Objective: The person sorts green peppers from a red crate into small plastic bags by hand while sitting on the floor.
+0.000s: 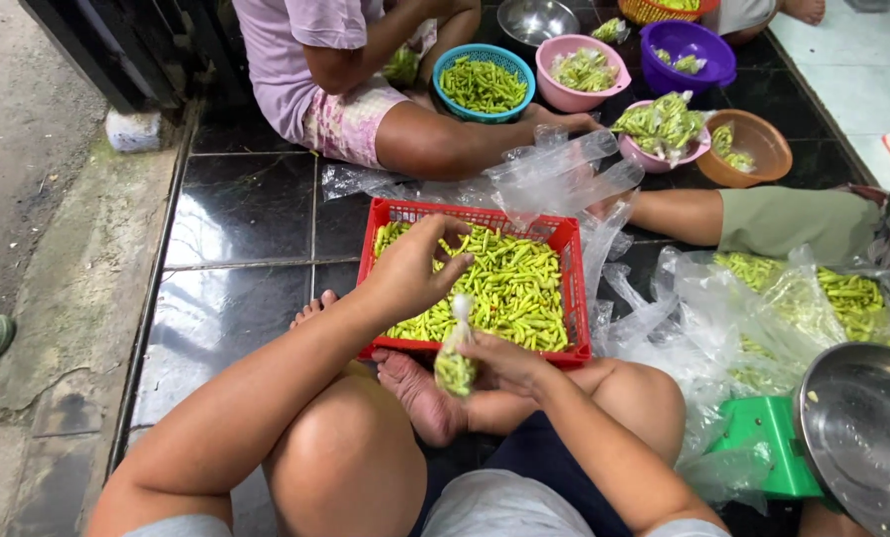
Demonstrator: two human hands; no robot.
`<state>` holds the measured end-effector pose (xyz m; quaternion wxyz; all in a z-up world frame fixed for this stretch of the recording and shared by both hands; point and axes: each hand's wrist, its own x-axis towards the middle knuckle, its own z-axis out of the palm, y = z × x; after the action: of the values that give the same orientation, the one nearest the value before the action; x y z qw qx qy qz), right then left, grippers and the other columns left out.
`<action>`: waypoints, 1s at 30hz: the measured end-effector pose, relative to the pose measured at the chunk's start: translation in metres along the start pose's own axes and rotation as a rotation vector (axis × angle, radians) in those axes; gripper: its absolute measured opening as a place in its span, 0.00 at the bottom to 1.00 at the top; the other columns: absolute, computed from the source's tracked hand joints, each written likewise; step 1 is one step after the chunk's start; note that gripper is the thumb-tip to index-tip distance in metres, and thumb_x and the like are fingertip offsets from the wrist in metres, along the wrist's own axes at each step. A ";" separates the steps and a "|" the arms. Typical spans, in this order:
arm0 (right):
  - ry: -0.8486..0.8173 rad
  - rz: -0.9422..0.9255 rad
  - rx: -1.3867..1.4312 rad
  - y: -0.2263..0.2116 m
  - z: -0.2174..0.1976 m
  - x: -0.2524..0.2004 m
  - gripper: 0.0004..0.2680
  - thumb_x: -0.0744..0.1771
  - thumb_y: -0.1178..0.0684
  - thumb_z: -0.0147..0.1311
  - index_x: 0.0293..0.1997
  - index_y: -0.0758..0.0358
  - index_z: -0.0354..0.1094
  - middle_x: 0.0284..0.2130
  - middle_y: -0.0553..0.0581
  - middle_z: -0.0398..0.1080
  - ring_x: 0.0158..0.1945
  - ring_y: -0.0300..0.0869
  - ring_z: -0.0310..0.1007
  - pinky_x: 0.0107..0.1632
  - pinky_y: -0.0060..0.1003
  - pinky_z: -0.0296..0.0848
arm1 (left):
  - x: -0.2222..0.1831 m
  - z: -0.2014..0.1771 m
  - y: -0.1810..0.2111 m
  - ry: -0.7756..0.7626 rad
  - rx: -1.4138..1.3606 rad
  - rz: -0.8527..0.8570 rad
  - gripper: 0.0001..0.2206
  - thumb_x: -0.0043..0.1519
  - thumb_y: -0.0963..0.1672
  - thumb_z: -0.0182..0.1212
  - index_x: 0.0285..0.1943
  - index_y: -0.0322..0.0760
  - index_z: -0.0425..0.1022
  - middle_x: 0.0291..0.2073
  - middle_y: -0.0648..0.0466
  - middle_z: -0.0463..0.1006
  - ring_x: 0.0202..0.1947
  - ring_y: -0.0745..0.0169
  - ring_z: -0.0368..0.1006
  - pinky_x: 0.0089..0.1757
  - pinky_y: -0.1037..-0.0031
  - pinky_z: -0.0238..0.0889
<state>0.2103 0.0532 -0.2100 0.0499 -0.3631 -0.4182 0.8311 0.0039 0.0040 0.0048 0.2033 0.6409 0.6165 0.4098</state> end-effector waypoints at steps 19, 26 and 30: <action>0.604 -0.121 -1.465 -0.178 -0.118 0.102 0.24 0.57 0.16 0.57 0.57 0.14 0.67 0.78 0.53 0.26 0.78 0.65 0.27 0.70 0.71 0.42 | 0.001 -0.005 0.012 -0.262 -0.137 -0.074 0.22 0.62 0.45 0.64 0.65 0.40 0.68 0.39 0.47 0.82 0.38 0.51 0.81 0.40 0.65 0.72; 0.921 -0.458 -1.661 -0.150 -0.156 0.151 0.15 0.68 0.43 0.54 0.62 0.44 0.65 0.58 0.48 0.64 0.66 0.47 0.56 0.71 0.68 0.40 | 0.005 -0.008 -0.004 -0.257 -0.146 -0.101 0.22 0.62 0.45 0.63 0.66 0.41 0.68 0.38 0.47 0.83 0.37 0.51 0.81 0.38 0.66 0.72; 0.828 -1.150 -0.940 -0.188 -0.097 0.058 0.11 0.64 0.64 0.55 0.48 0.56 0.76 0.43 0.57 0.77 0.53 0.51 0.74 0.62 0.45 0.67 | 0.007 0.003 -0.027 -0.117 -0.194 -0.150 0.22 0.61 0.44 0.64 0.65 0.41 0.69 0.40 0.47 0.83 0.40 0.51 0.81 0.40 0.66 0.73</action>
<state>0.1888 0.2612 -0.1425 0.4575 -0.3520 -0.7874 0.2165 -0.0118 0.0159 -0.0156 0.3301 0.5931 0.6073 0.4128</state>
